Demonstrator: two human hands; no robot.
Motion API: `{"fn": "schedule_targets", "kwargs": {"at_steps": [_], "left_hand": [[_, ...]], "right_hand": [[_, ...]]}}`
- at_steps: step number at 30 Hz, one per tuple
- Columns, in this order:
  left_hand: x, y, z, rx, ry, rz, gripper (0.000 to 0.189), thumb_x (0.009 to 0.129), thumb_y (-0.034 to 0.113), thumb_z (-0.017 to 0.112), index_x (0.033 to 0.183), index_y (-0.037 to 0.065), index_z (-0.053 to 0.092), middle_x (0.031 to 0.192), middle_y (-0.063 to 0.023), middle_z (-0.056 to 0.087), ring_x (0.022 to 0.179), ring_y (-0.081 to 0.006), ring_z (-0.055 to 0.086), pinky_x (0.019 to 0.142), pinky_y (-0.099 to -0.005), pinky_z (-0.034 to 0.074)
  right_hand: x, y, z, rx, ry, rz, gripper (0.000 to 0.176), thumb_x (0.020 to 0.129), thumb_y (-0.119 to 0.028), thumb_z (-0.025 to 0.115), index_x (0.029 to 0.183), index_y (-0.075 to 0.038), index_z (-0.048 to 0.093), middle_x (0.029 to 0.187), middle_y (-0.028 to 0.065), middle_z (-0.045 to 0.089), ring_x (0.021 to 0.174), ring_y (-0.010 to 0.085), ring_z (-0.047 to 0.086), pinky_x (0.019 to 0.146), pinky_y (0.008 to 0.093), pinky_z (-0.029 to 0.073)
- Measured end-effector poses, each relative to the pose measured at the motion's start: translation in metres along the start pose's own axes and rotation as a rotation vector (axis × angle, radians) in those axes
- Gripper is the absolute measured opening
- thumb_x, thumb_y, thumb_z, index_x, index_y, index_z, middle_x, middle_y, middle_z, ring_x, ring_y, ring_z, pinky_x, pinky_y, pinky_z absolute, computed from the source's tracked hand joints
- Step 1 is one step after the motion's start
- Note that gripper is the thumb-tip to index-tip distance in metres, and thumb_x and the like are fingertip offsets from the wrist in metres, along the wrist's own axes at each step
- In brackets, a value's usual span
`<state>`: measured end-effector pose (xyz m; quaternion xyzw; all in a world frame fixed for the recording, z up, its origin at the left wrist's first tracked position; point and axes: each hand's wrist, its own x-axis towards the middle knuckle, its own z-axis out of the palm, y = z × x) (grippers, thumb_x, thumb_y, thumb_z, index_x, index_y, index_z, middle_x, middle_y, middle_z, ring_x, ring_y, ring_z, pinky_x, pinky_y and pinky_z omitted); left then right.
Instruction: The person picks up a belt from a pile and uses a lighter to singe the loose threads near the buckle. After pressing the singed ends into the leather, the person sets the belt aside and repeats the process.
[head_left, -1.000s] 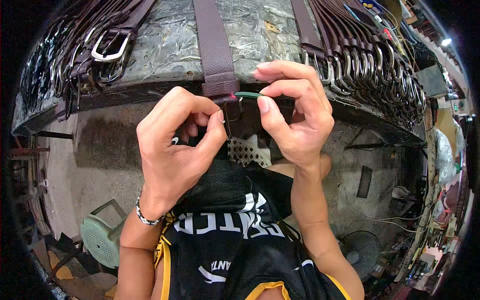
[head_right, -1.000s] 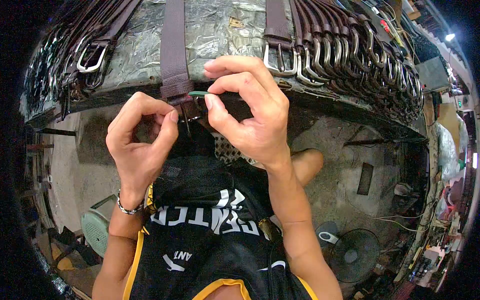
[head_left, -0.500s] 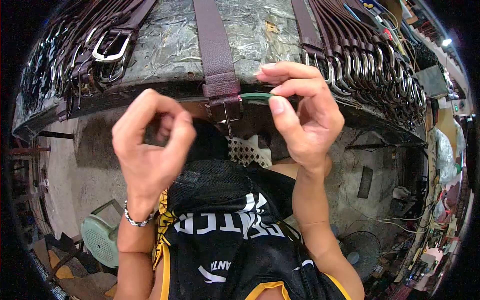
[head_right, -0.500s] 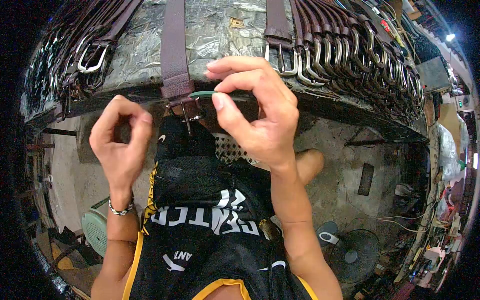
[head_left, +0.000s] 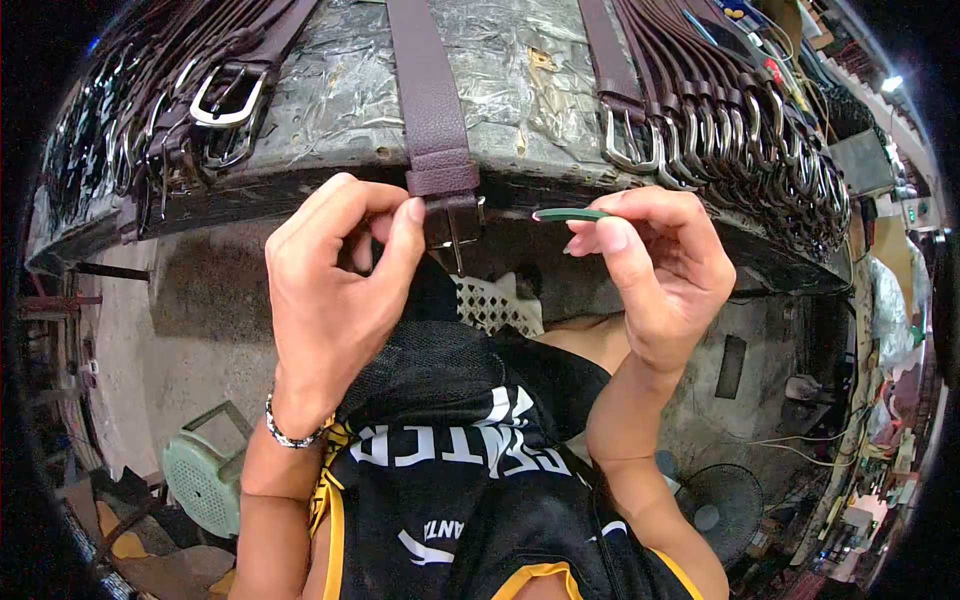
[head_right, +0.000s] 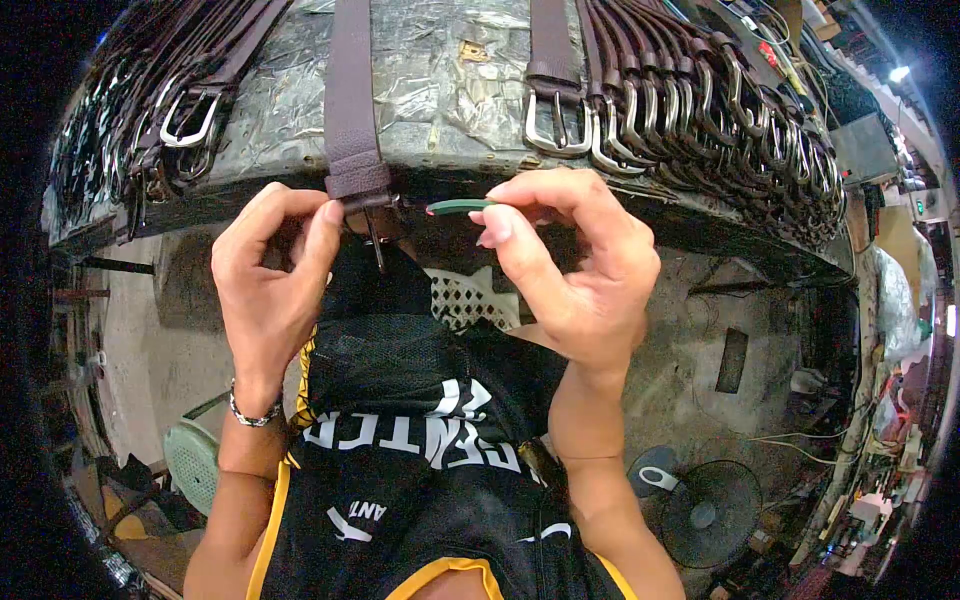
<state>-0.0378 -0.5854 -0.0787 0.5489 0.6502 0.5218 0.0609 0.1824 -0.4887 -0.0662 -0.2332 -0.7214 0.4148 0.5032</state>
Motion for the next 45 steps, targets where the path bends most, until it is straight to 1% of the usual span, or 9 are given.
{"fn": "schedule_targets", "kwargs": {"at_steps": [1, 15, 22, 25, 28, 31, 37, 42, 45], "left_hand": [[0.0, 0.002, -0.001, -0.014, -0.007, 0.017, 0.004, 0.088, -0.001, 0.073, 0.088, -0.001, 0.069, 0.072, -0.0014, 0.057, 0.058, -0.0087, 0.047, 0.053, -0.0263, 0.038], [-0.002, -0.003, -0.005, -0.031, 0.014, 0.153, 0.01, 0.082, -0.007, 0.073, 0.088, 0.0, 0.07, 0.073, -0.0013, 0.059, 0.061, -0.0073, 0.055, 0.053, -0.0223, 0.04], [-0.005, -0.006, -0.009, -0.034, 0.004, 0.167, 0.012, 0.081, -0.008, 0.073, 0.088, 0.001, 0.069, 0.074, -0.0019, 0.061, 0.062, -0.0081, 0.058, 0.052, -0.0229, 0.041], [-0.007, -0.002, -0.012, -0.043, -0.048, 0.078, 0.009, 0.083, -0.01, 0.07, 0.088, -0.003, 0.068, 0.081, -0.0064, 0.066, 0.072, -0.0129, 0.062, 0.067, -0.0255, 0.049], [-0.005, -0.003, -0.013, -0.047, -0.042, 0.111, 0.009, 0.083, -0.01, 0.069, 0.088, -0.003, 0.067, 0.081, -0.0055, 0.065, 0.071, -0.0117, 0.06, 0.065, -0.0247, 0.048], [-0.005, -0.007, -0.011, -0.065, -0.004, 0.133, 0.012, 0.081, -0.008, 0.072, 0.088, 0.001, 0.068, 0.075, -0.0018, 0.062, 0.063, -0.0079, 0.058, 0.051, -0.0227, 0.041], [-0.009, -0.013, -0.016, -0.099, -0.008, 0.093, 0.011, 0.081, -0.005, 0.075, 0.087, 0.001, 0.067, 0.075, -0.0021, 0.061, 0.063, -0.0084, 0.057, 0.052, -0.023, 0.042], [-0.011, -0.005, -0.009, -0.083, -0.028, 0.025, 0.017, 0.081, 0.004, 0.083, 0.086, 0.002, 0.067, 0.075, -0.0025, 0.062, 0.064, -0.0094, 0.057, 0.054, -0.0243, 0.044], [-0.013, 0.0, -0.001, -0.029, -0.026, 0.046, 0.018, 0.082, 0.005, 0.084, 0.085, 0.002, 0.067, 0.073, -0.0027, 0.061, 0.061, -0.0105, 0.056, 0.055, -0.0256, 0.045]], "right_hand": [[0.001, -0.001, -0.001, -0.013, 0.006, 0.007, 0.012, 0.092, 0.002, 0.073, 0.103, 0.005, 0.069, 0.093, 0.0119, 0.074, 0.077, 0.0145, 0.071, 0.073, 0.0269, 0.058], [0.003, -0.004, -0.014, -0.139, -0.046, 0.103, 0.012, 0.092, -0.001, 0.074, 0.102, 0.005, 0.071, 0.089, 0.0093, 0.074, 0.075, 0.012, 0.071, 0.069, 0.0241, 0.055], [-0.005, -0.005, -0.019, -0.079, -0.02, 0.167, 0.011, 0.093, 0.0, 0.073, 0.102, 0.005, 0.071, 0.089, 0.0099, 0.074, 0.073, 0.0126, 0.07, 0.068, 0.0247, 0.056], [-0.009, -0.004, -0.019, -0.026, -0.011, 0.184, 0.011, 0.093, 0.0, 0.073, 0.103, 0.005, 0.07, 0.09, 0.0108, 0.074, 0.073, 0.013, 0.07, 0.068, 0.0252, 0.056], [-0.012, -0.001, -0.017, 0.019, -0.014, 0.192, 0.011, 0.094, 0.001, 0.072, 0.103, 0.005, 0.07, 0.09, 0.0112, 0.074, 0.073, 0.0132, 0.071, 0.067, 0.0255, 0.056], [-0.013, 0.002, -0.012, 0.05, -0.012, 0.189, 0.011, 0.094, 0.001, 0.072, 0.103, 0.005, 0.069, 0.089, 0.0111, 0.074, 0.073, 0.0133, 0.071, 0.068, 0.0256, 0.057], [-0.014, 0.003, -0.006, 0.069, -0.039, 0.2, 0.01, 0.094, 0.002, 0.07, 0.104, 0.005, 0.068, 0.089, 0.0118, 0.074, 0.073, 0.0132, 0.071, 0.068, 0.0261, 0.057], [-0.015, 0.004, -0.006, 0.072, -0.049, 0.208, 0.01, 0.096, 0.002, 0.07, 0.105, 0.004, 0.067, 0.09, 0.012, 0.075, 0.072, 0.0131, 0.071, 0.069, 0.0266, 0.057], [-0.015, 0.0, 0.0, 0.116, -0.033, 0.204, 0.011, 0.099, -0.001, 0.067, 0.108, 0.004, 0.064, 0.097, 0.0149, 0.075, 0.079, 0.0148, 0.072, 0.073, 0.0269, 0.057]]}}
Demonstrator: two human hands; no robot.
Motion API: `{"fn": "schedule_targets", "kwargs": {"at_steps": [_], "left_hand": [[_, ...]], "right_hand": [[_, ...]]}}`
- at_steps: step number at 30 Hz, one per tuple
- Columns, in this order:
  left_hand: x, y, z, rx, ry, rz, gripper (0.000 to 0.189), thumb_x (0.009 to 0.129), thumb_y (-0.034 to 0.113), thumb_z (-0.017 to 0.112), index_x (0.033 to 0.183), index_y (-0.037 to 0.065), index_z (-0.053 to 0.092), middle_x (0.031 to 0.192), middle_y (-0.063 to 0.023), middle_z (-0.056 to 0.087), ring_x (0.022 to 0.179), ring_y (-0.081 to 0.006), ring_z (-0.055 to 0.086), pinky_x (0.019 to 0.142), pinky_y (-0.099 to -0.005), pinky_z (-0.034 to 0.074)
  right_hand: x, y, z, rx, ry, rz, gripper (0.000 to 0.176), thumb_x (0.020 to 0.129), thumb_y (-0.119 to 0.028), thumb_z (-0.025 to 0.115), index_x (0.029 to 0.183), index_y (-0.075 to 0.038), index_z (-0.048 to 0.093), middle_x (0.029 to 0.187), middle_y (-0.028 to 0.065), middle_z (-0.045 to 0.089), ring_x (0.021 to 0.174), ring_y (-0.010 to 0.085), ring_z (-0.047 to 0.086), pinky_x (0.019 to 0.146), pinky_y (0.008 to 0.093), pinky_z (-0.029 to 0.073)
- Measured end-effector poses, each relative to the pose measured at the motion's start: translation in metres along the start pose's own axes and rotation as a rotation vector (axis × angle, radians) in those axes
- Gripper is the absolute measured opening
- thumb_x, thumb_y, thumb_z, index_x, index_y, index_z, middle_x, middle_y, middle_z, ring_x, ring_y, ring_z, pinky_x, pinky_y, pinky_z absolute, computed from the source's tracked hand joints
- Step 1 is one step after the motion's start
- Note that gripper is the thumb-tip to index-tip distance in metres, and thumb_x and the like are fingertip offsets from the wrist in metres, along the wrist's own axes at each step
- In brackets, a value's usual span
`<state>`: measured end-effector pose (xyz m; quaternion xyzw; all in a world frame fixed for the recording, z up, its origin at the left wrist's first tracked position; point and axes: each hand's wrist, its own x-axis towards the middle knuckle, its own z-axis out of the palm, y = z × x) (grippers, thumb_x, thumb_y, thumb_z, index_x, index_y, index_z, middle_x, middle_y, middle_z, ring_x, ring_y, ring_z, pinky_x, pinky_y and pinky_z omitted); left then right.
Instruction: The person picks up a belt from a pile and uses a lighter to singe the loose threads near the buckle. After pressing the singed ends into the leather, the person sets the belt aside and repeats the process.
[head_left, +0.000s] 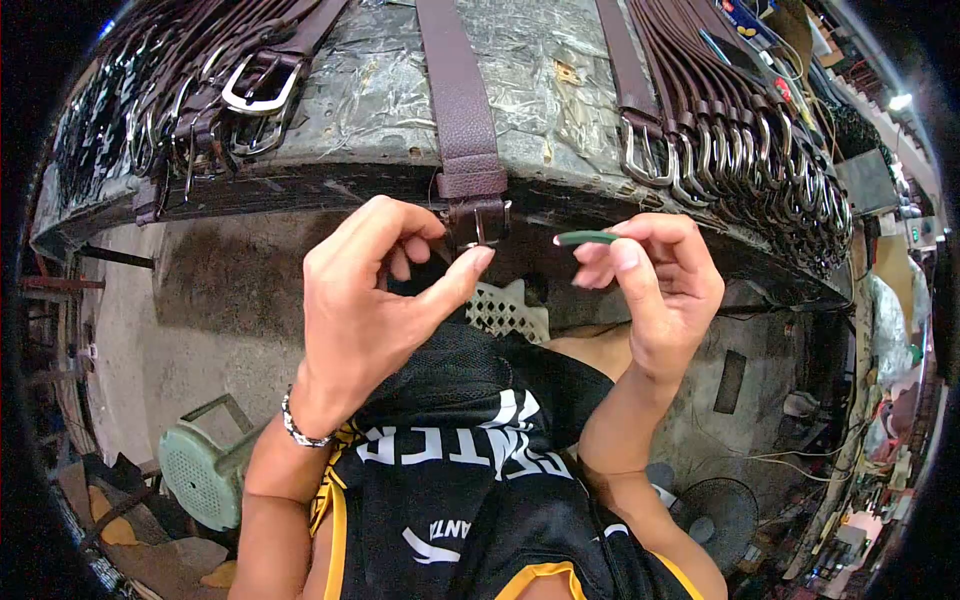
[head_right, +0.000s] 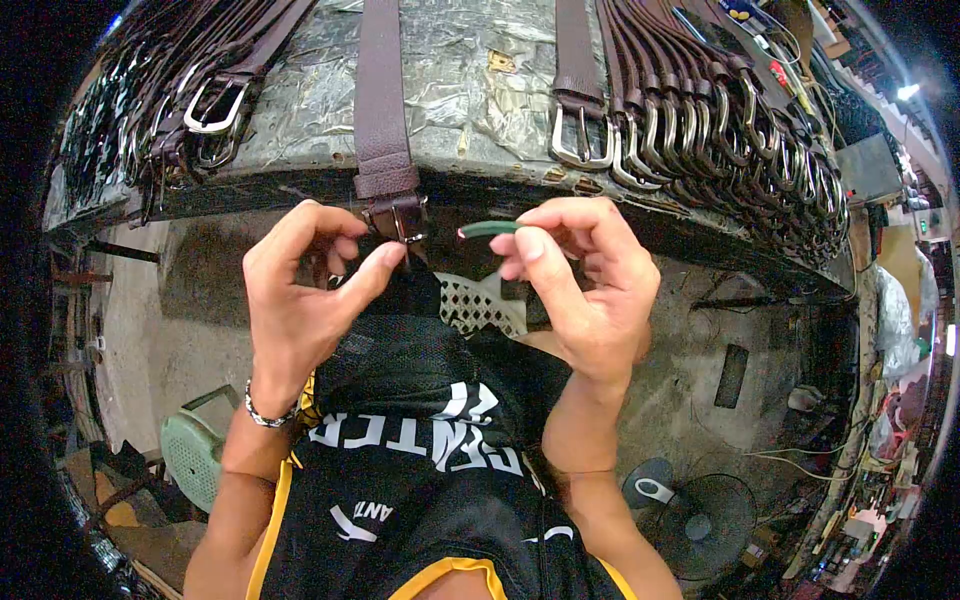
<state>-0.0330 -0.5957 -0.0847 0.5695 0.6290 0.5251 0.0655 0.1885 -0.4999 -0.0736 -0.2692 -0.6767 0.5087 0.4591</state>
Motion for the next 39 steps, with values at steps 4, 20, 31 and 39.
{"fn": "schedule_targets", "kwargs": {"at_steps": [4, 20, 31, 39], "left_hand": [[-0.001, -0.001, 0.004, -0.058, 0.033, -0.046, 0.01, 0.087, 0.0, 0.077, 0.085, 0.001, 0.067, 0.073, -0.0013, 0.062, 0.06, -0.007, 0.053, 0.054, -0.0231, 0.043], [-0.002, -0.012, -0.01, -0.729, -0.123, -0.465, 0.002, 0.097, -0.002, 0.064, 0.096, -0.002, 0.065, 0.082, -0.0037, 0.068, 0.066, -0.0062, 0.063, 0.055, -0.019, 0.048], [-0.001, -0.025, -0.018, -0.726, -0.093, -0.437, 0.007, 0.096, 0.006, 0.064, 0.093, 0.0, 0.063, 0.077, -0.0065, 0.067, 0.06, -0.0105, 0.063, 0.048, -0.0216, 0.047], [0.005, -0.003, -0.009, 0.051, 0.065, 0.171, 0.035, 0.077, 0.003, 0.084, 0.11, 0.003, 0.071, 0.079, -0.0029, 0.06, 0.064, -0.0108, 0.054, 0.056, -0.0255, 0.043]], "right_hand": [[0.013, 0.001, 0.015, -0.033, -0.025, -0.252, 0.012, 0.106, -0.007, 0.052, 0.113, 0.003, 0.054, 0.114, 0.0289, 0.07, 0.097, 0.0295, 0.073, 0.081, 0.0354, 0.06], [0.072, 0.017, 0.085, 0.226, -0.06, -0.336, 0.016, 0.111, -0.013, 0.05, 0.115, 0.003, 0.049, 0.106, 0.0164, 0.071, 0.096, 0.021, 0.075, 0.086, 0.0318, 0.061], [0.077, 0.021, 0.087, 0.202, -0.012, -0.328, 0.019, 0.111, -0.017, 0.05, 0.113, 0.002, 0.05, 0.094, 0.0155, 0.071, 0.091, 0.0237, 0.078, 0.077, 0.0319, 0.062], [0.076, 0.019, 0.089, 0.22, -0.002, -0.306, 0.018, 0.111, -0.016, 0.051, 0.113, 0.002, 0.05, 0.094, 0.0162, 0.072, 0.091, 0.0235, 0.078, 0.078, 0.032, 0.062]]}}
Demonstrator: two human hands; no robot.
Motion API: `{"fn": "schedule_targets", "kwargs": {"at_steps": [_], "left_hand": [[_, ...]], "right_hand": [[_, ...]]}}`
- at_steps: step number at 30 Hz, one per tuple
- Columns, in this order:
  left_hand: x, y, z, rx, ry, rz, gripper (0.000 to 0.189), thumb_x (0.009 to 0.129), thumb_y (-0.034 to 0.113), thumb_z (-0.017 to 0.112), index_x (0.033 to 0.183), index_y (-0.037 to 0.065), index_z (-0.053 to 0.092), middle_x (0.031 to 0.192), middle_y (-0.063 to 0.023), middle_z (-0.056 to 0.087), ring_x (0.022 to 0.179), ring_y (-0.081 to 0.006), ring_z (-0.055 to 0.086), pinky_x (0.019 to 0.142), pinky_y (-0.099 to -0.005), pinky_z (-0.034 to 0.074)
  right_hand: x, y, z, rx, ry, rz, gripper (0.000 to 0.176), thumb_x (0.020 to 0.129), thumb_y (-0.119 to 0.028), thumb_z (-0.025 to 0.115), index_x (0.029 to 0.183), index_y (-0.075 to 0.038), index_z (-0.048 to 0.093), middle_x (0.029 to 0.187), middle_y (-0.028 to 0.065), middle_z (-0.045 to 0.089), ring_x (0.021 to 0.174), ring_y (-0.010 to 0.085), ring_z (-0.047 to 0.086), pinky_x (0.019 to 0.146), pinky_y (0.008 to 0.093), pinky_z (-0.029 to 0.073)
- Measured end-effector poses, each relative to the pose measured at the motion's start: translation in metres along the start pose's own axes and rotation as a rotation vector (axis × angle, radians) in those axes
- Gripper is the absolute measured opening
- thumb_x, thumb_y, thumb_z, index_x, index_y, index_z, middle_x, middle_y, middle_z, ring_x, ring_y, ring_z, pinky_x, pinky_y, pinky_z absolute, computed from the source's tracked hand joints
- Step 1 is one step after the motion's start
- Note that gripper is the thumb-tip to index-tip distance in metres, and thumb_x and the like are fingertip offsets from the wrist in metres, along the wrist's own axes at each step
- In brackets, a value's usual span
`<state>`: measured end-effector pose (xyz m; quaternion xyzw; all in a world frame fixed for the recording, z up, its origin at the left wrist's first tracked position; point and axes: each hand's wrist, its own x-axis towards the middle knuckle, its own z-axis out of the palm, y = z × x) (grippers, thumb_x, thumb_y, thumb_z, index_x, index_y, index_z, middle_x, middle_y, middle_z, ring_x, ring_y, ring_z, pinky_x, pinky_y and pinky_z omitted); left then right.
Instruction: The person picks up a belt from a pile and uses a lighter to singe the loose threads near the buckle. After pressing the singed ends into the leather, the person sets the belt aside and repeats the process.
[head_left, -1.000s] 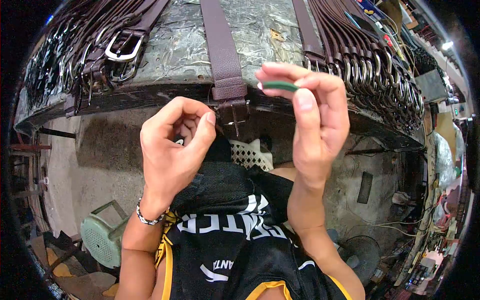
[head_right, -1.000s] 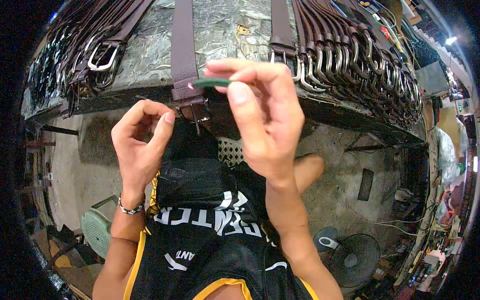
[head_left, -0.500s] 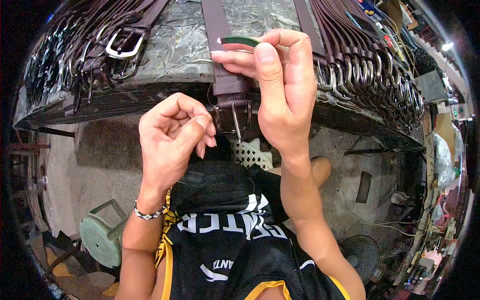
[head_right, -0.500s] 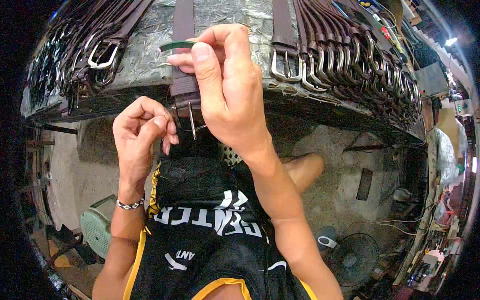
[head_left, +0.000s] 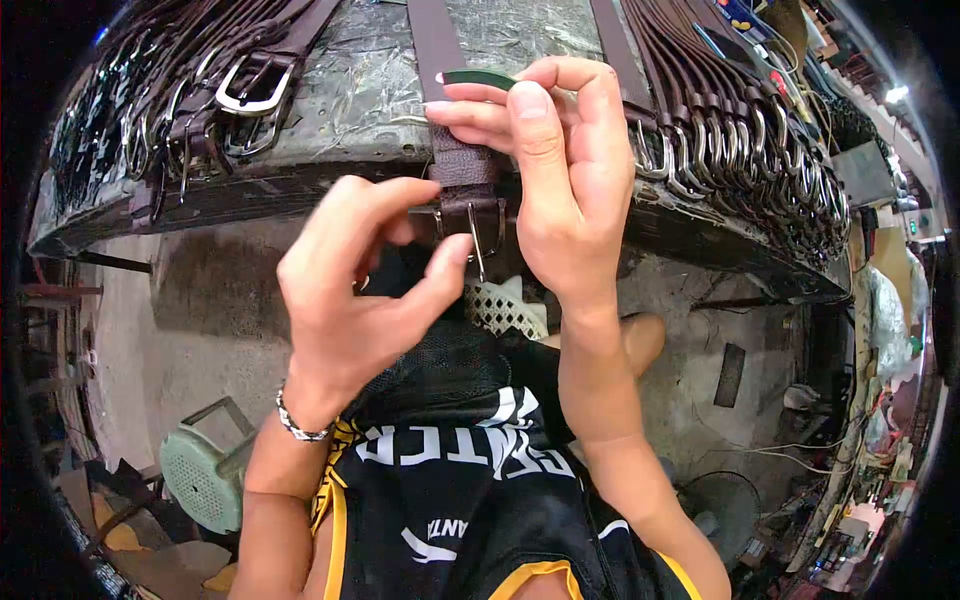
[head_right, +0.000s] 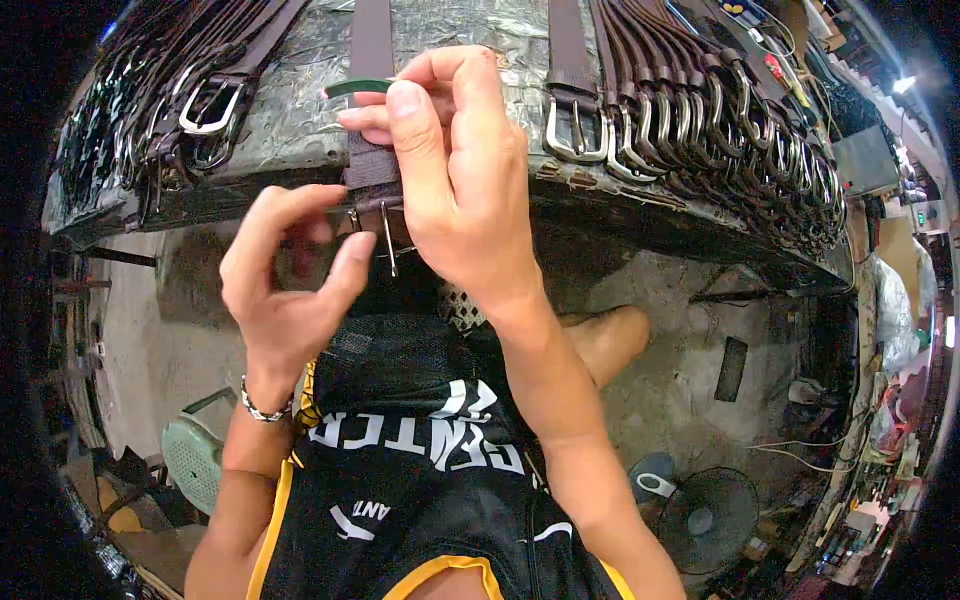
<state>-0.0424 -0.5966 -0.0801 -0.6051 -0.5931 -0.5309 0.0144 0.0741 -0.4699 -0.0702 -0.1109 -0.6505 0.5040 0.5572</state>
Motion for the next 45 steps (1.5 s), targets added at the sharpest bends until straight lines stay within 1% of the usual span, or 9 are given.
{"fn": "schedule_targets", "kwargs": {"at_steps": [5, 8, 12, 13, 16, 22, 27, 31, 45], "left_hand": [[0.006, 0.001, 0.018, -0.057, 0.042, 0.082, 0.016, 0.086, -0.004, 0.077, 0.101, 0.0, 0.072, 0.078, -0.0067, 0.06, 0.067, -0.0177, 0.059, 0.06, -0.03, 0.048], [0.003, 0.001, 0.009, -0.208, -0.017, -0.153, 0.007, 0.092, -0.002, 0.074, 0.097, -0.002, 0.07, 0.078, -0.0064, 0.059, 0.067, -0.0158, 0.057, 0.061, -0.0272, 0.045], [-0.005, -0.004, 0.0, -0.598, -0.096, -0.508, 0.011, 0.103, 0.011, 0.067, 0.1, 0.0, 0.066, 0.08, 0.0025, 0.058, 0.065, -0.0055, 0.047, 0.059, -0.021, 0.038], [-0.005, -0.007, -0.001, -0.7, -0.151, -0.507, 0.015, 0.107, 0.016, 0.063, 0.103, 0.002, 0.063, 0.081, 0.0044, 0.056, 0.064, -0.0025, 0.044, 0.057, -0.019, 0.037], [-0.006, -0.013, 0.008, -0.936, -0.102, -0.553, 0.017, 0.108, 0.018, 0.061, 0.103, 0.002, 0.06, 0.079, 0.0029, 0.055, 0.063, -0.0032, 0.045, 0.054, -0.0191, 0.039], [-0.007, -0.02, 0.005, -1.045, -0.094, -0.558, 0.016, 0.108, 0.017, 0.057, 0.102, 0.002, 0.055, 0.088, -0.0034, 0.053, 0.064, -0.0074, 0.048, 0.049, -0.0214, 0.043], [-0.017, -0.031, 0.002, -0.879, -0.041, -0.545, 0.021, 0.1, 0.001, 0.061, 0.12, -0.004, 0.064, 0.085, -0.0012, 0.061, 0.065, -0.0058, 0.054, 0.051, -0.0214, 0.043], [-0.019, -0.024, 0.003, -0.709, -0.201, -0.617, 0.025, 0.096, 0.003, 0.072, 0.119, -0.005, 0.067, 0.1, -0.0022, 0.068, 0.084, -0.0042, 0.061, 0.074, -0.0191, 0.049], [-0.007, -0.008, 0.004, -0.296, -0.034, -0.361, 0.008, 0.098, 0.0, 0.067, 0.103, -0.003, 0.071, 0.08, -0.002, 0.067, 0.066, -0.0036, 0.056, 0.059, -0.021, 0.045]], "right_hand": [[0.0, 0.0, 0.0, -0.001, -0.002, -0.006, 0.017, 0.111, -0.015, 0.052, 0.112, 0.002, 0.05, 0.093, 0.0149, 0.071, 0.091, 0.0231, 0.078, 0.077, 0.0319, 0.062], [-0.001, 0.001, -0.001, -0.013, 0.004, -0.007, 0.016, 0.111, -0.014, 0.052, 0.111, 0.002, 0.051, 0.092, 0.0137, 0.07, 0.09, 0.0231, 0.078, 0.076, 0.032, 0.062], [-0.001, -0.002, -0.004, -0.074, -0.054, 0.01, 0.014, 0.112, -0.012, 0.048, 0.115, 0.002, 0.047, 0.103, 0.0216, 0.071, 0.096, 0.0266, 0.077, 0.084, 0.033, 0.062], [-0.001, -0.004, -0.006, -0.097, -0.082, 0.024, 0.014, 0.112, -0.011, 0.046, 0.117, 0.001, 0.045, 0.108, 0.0259, 0.071, 0.099, 0.0283, 0.077, 0.088, 0.0335, 0.063], [0.0, 0.0, 0.0, -0.046, 0.008, -0.016, 0.017, 0.111, -0.014, 0.051, 0.11, 0.003, 0.051, 0.092, 0.0141, 0.07, 0.09, 0.0238, 0.078, 0.076, 0.0324, 0.063], [0.0, 0.001, 0.001, -0.05, 0.007, -0.023, 0.018, 0.111, -0.014, 0.051, 0.109, 0.003, 0.051, 0.092, 0.0157, 0.071, 0.09, 0.0235, 0.078, 0.077, 0.0318, 0.063], [0.0, 0.001, 0.001, -0.008, 0.018, -0.003, 0.017, 0.111, -0.014, 0.051, 0.109, 0.003, 0.051, 0.092, 0.0154, 0.071, 0.089, 0.0229, 0.078, 0.077, 0.0321, 0.063], [0.0, -0.001, 0.002, -0.01, 0.019, 0.007, 0.016, 0.111, -0.014, 0.051, 0.109, 0.002, 0.05, 0.092, 0.0153, 0.071, 0.09, 0.0229, 0.078, 0.077, 0.0319, 0.062], [-0.002, 0.002, 0.001, -0.041, 0.015, -0.015, 0.016, 0.11, -0.013, 0.052, 0.109, 0.003, 0.051, 0.09, 0.0145, 0.072, 0.089, 0.023, 0.078, 0.076, 0.0321, 0.062]]}}
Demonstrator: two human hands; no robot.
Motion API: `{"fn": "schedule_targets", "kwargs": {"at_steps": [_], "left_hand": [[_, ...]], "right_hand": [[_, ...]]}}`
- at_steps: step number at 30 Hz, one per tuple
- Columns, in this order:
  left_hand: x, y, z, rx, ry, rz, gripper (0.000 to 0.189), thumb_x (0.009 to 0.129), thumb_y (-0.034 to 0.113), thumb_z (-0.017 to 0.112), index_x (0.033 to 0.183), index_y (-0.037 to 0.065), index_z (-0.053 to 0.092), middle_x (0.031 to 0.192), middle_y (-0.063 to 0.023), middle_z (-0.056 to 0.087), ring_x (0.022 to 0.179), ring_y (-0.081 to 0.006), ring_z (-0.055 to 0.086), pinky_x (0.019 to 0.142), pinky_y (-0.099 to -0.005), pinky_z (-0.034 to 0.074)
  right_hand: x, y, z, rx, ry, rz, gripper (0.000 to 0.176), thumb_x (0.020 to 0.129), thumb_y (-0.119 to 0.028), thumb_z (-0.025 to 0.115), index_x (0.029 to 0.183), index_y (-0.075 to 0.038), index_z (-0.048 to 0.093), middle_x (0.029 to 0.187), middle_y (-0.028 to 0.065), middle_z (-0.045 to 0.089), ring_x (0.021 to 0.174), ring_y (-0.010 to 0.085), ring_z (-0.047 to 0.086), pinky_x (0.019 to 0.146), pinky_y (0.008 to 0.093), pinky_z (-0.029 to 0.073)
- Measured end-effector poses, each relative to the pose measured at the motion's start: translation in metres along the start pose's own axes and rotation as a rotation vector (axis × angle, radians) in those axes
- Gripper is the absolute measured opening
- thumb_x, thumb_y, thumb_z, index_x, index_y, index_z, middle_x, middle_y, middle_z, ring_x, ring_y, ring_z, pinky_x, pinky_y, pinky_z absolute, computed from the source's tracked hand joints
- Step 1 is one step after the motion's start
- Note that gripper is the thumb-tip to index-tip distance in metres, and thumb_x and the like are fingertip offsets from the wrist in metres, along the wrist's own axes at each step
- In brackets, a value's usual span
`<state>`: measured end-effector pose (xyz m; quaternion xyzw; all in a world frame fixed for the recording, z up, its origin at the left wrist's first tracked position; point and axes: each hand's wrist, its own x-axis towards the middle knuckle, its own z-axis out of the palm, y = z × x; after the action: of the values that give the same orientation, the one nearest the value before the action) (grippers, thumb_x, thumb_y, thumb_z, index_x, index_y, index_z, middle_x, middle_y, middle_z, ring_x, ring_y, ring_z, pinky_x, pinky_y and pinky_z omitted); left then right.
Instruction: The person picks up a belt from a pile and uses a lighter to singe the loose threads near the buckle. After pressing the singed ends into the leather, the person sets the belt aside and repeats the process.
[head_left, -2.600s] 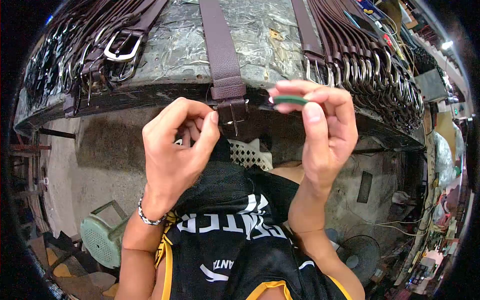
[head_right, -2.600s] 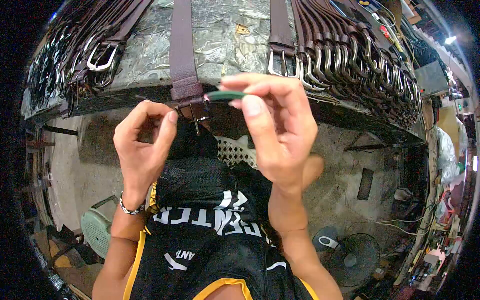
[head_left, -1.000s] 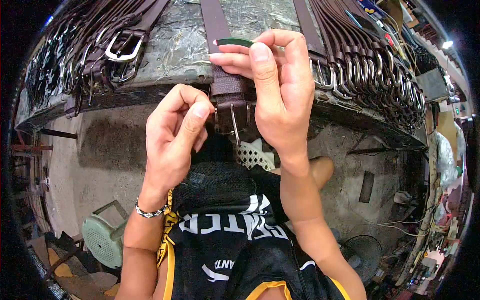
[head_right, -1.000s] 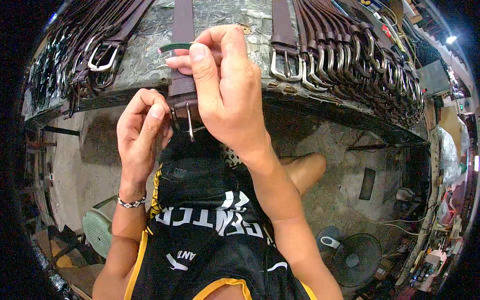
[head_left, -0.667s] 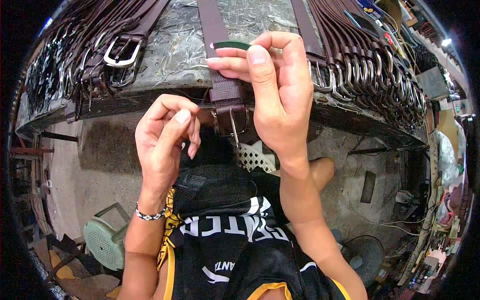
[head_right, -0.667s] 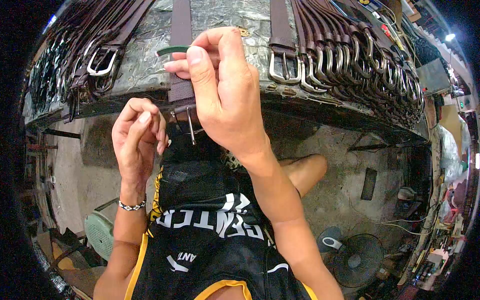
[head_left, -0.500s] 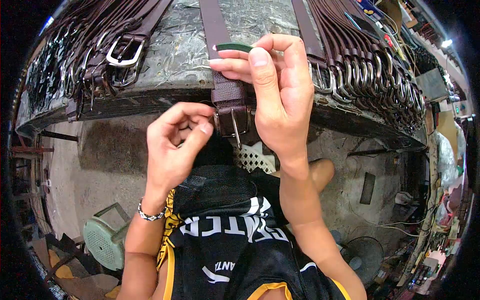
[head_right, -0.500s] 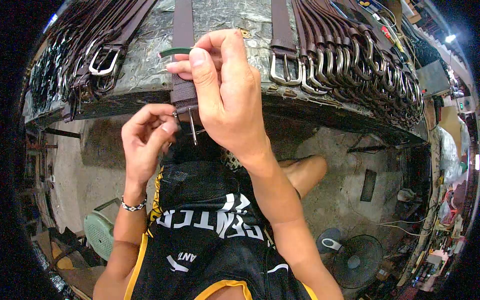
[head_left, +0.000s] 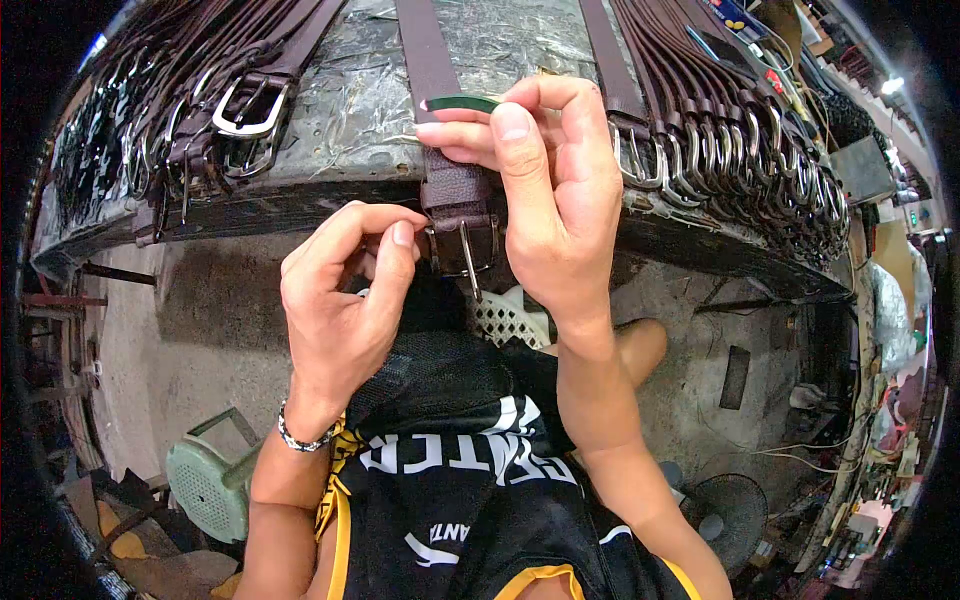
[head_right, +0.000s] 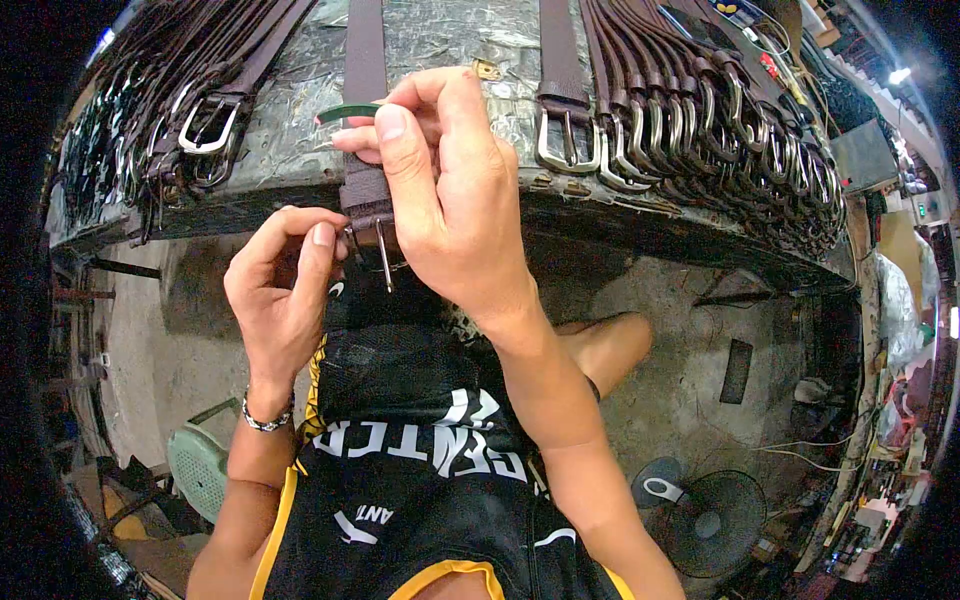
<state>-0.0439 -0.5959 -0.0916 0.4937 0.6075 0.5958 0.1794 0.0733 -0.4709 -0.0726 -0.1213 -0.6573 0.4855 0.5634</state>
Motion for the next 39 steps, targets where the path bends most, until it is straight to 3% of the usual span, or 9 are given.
{"fn": "schedule_targets", "kwargs": {"at_steps": [2, 11, 14, 17, 22, 26, 31, 35, 39], "left_hand": [[-0.001, 0.003, 0.0, -0.025, -0.008, -0.098, 0.006, 0.098, -0.001, 0.065, 0.101, -0.003, 0.07, 0.08, -0.0024, 0.067, 0.065, -0.0043, 0.056, 0.059, -0.0214, 0.045], [0.004, 0.0, 0.003, 0.136, 0.065, 0.189, 0.004, 0.094, -0.004, 0.064, 0.095, -0.002, 0.067, 0.077, -0.0042, 0.063, 0.062, -0.0074, 0.055, 0.057, -0.0247, 0.044], [-0.001, -0.01, -0.002, 0.12, 0.078, 0.11, 0.004, 0.096, -0.002, 0.064, 0.096, -0.002, 0.068, 0.077, -0.0003, 0.064, 0.063, -0.0043, 0.053, 0.057, -0.0222, 0.042], [-0.002, -0.009, -0.006, -0.081, -0.013, -0.182, 0.007, 0.099, 0.004, 0.066, 0.097, -0.002, 0.07, 0.079, 0.0044, 0.064, 0.066, -0.0005, 0.052, 0.058, -0.0186, 0.04], [0.003, 0.001, 0.005, -0.189, -0.066, -0.157, 0.01, 0.101, 0.008, 0.07, 0.105, 0.0, 0.073, 0.085, 0.0044, 0.067, 0.066, 0.0001, 0.051, 0.058, -0.0168, 0.038], [0.007, 0.007, 0.01, -0.258, -0.021, -0.196, 0.011, 0.096, 0.008, 0.076, 0.096, -0.002, 0.073, 0.078, 0.0082, 0.063, 0.067, 0.0032, 0.05, 0.057, -0.0155, 0.038], [0.008, 0.015, 0.01, 0.135, 0.075, 0.013, 0.006, 0.092, 0.001, 0.074, 0.088, -0.001, 0.069, 0.07, 0.0018, 0.06, 0.059, -0.0034, 0.049, 0.053, -0.0221, 0.038], [0.007, 0.018, 0.014, 0.323, 0.165, 0.245, 0.007, 0.089, -0.002, 0.072, 0.086, -0.002, 0.066, 0.068, -0.0048, 0.057, 0.055, -0.0106, 0.049, 0.052, -0.0262, 0.039], [0.006, 0.013, 0.002, -0.254, 0.118, -0.162, 0.006, 0.098, 0.002, 0.07, 0.092, 0.001, 0.067, 0.077, 0.0066, 0.059, 0.067, 0.0014, 0.047, 0.055, -0.0176, 0.036]], "right_hand": [[0.0, 0.0, 0.0, 0.0, -0.001, -0.002, 0.016, 0.11, -0.013, 0.052, 0.109, 0.003, 0.051, 0.09, 0.0147, 0.072, 0.089, 0.023, 0.078, 0.076, 0.0321, 0.062], [0.002, -0.003, -0.002, -0.049, -0.043, 0.019, 0.015, 0.111, -0.013, 0.05, 0.111, 0.002, 0.049, 0.096, 0.0185, 0.072, 0.092, 0.0241, 0.078, 0.079, 0.0322, 0.062], [0.002, -0.007, -0.006, -0.084, -0.105, 0.051, 0.014, 0.112, -0.012, 0.047, 0.117, 0.001, 0.046, 0.108, 0.025, 0.072, 0.098, 0.026, 0.077, 0.087, 0.0335, 0.062], [0.002, -0.007, -0.005, -0.054, -0.088, 0.07, 0.014, 0.112, -0.011, 0.047, 0.117, 0.001, 0.046, 0.108, 0.0249, 0.072, 0.098, 0.0259, 0.077, 0.087, 0.0333, 0.062], [0.001, -0.005, -0.004, -0.068, -0.083, 0.057, 0.013, 0.112, -0.011, 0.047, 0.117, 0.001, 0.046, 0.108, 0.0246, 0.071, 0.097, 0.0259, 0.077, 0.086, 0.0329, 0.063], [0.0, -0.004, -0.005, -0.069, -0.081, 0.054, 0.013, 0.112, -0.011, 0.047, 0.117, 0.001, 0.046, 0.108, 0.024, 0.07, 0.098, 0.0257, 0.077, 0.086, 0.0324, 0.063], [-0.001, 0.0, 0.003, -0.011, 0.034, -0.018, 0.014, 0.109, -0.011, 0.053, 0.108, 0.003, 0.051, 0.088, 0.0126, 0.071, 0.087, 0.0229, 0.079, 0.073, 0.0323, 0.062], [-0.002, 0.001, 0.001, -0.022, 0.005, -0.002, 0.013, 0.11, -0.011, 0.051, 0.111, 0.002, 0.049, 0.094, 0.0161, 0.071, 0.091, 0.0237, 0.078, 0.077, 0.0322, 0.062], [-0.001, -0.004, -0.004, -0.082, -0.067, 0.021, 0.014, 0.112, -0.011, 0.048, 0.116, 0.001, 0.047, 0.105, 0.0221, 0.072, 0.097, 0.0255, 0.077, 0.086, 0.032, 0.062]]}}
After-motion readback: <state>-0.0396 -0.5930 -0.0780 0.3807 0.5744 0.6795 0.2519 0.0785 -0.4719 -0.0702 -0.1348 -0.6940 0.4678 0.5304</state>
